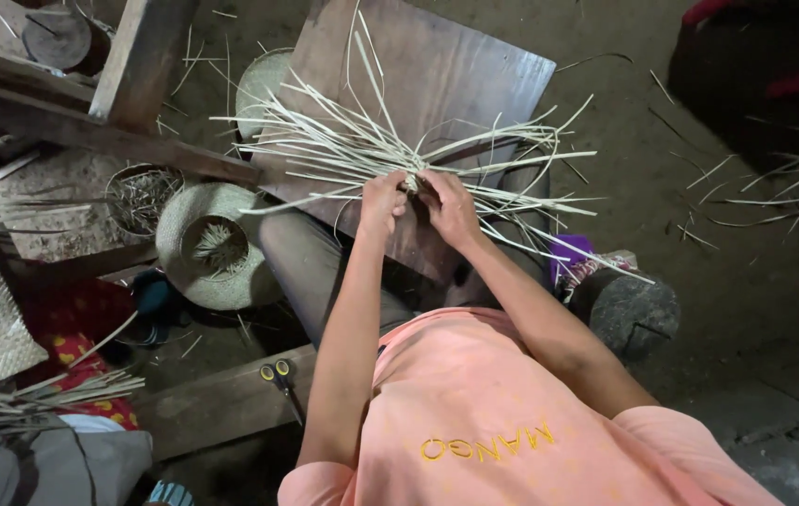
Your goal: Weaving thin strips of natural fiber into a circular pattern to create a base for a hat or basket.
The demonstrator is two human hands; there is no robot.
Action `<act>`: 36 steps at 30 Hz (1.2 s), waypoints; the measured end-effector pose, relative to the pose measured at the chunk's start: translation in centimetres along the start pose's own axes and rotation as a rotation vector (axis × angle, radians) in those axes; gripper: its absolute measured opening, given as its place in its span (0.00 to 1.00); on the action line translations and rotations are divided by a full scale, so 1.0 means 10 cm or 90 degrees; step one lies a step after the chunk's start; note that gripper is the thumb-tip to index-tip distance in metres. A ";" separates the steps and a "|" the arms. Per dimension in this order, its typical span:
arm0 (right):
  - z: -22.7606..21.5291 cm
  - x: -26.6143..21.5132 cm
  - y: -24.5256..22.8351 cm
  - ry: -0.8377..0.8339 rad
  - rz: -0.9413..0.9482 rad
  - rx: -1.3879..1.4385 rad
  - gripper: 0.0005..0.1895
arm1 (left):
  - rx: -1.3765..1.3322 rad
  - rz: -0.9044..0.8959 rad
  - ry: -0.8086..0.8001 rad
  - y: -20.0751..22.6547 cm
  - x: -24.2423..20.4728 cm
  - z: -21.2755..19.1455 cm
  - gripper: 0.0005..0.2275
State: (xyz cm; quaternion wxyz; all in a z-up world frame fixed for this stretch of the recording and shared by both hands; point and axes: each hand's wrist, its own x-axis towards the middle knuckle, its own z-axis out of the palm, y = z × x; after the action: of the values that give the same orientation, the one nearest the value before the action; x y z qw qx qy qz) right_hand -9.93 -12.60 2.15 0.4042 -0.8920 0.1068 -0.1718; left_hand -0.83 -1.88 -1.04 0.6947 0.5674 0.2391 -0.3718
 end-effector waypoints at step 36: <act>-0.11 0.07 -0.02 -0.024 0.025 0.036 0.20 | 1.062 1.075 0.044 0.54 -0.11 -0.14 0.02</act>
State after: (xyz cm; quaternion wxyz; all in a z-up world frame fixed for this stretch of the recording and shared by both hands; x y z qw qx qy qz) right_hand -9.69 -13.44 3.10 0.4343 -0.8811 0.1119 -0.1502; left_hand 2.90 0.13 2.78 0.1291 0.8328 -0.5079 0.1785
